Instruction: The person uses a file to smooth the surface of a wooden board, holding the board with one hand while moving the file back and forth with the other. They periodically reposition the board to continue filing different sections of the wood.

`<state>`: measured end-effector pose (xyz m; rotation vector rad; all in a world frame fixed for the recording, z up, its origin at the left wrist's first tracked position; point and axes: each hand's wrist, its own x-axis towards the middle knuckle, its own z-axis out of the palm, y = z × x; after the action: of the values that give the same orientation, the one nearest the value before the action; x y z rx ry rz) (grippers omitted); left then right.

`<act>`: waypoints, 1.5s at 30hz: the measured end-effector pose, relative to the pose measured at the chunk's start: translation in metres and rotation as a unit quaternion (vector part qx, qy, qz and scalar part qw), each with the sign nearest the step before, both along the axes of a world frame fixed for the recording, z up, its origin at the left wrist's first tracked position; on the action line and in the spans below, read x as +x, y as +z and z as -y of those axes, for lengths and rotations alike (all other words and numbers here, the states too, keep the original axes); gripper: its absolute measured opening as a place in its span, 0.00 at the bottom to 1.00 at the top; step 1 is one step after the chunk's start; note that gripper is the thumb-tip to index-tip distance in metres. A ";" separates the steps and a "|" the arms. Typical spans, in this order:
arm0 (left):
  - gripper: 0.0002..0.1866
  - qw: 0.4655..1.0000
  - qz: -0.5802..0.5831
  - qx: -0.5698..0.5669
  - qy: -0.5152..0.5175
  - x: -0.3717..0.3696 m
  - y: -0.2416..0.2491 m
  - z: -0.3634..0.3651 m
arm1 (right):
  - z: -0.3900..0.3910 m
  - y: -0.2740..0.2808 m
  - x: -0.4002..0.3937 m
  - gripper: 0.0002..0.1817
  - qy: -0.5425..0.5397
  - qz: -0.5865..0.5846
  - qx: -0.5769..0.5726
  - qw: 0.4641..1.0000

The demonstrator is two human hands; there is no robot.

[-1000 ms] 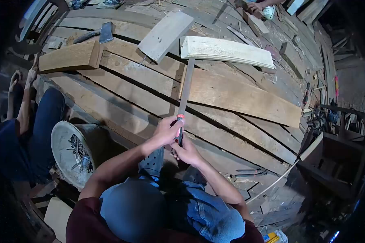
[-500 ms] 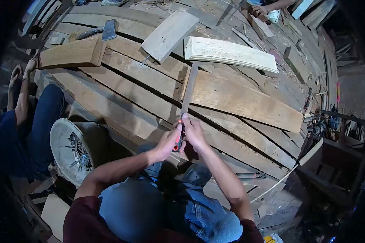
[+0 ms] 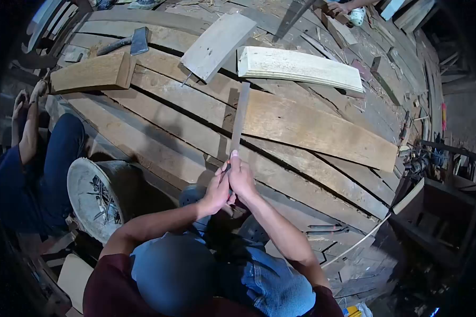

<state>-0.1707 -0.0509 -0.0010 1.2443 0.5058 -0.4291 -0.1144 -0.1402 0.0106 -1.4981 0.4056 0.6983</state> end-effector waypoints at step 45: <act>0.18 0.995 -0.062 -0.028 -0.077 -0.017 0.007 0.009 | 0.019 -0.018 -0.038 0.30 -0.044 -0.037 -0.004 0.998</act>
<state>-0.1872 -0.0601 0.0065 1.2109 0.5014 -0.6504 -0.1527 -0.1594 -0.0075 -1.4552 0.5278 0.6855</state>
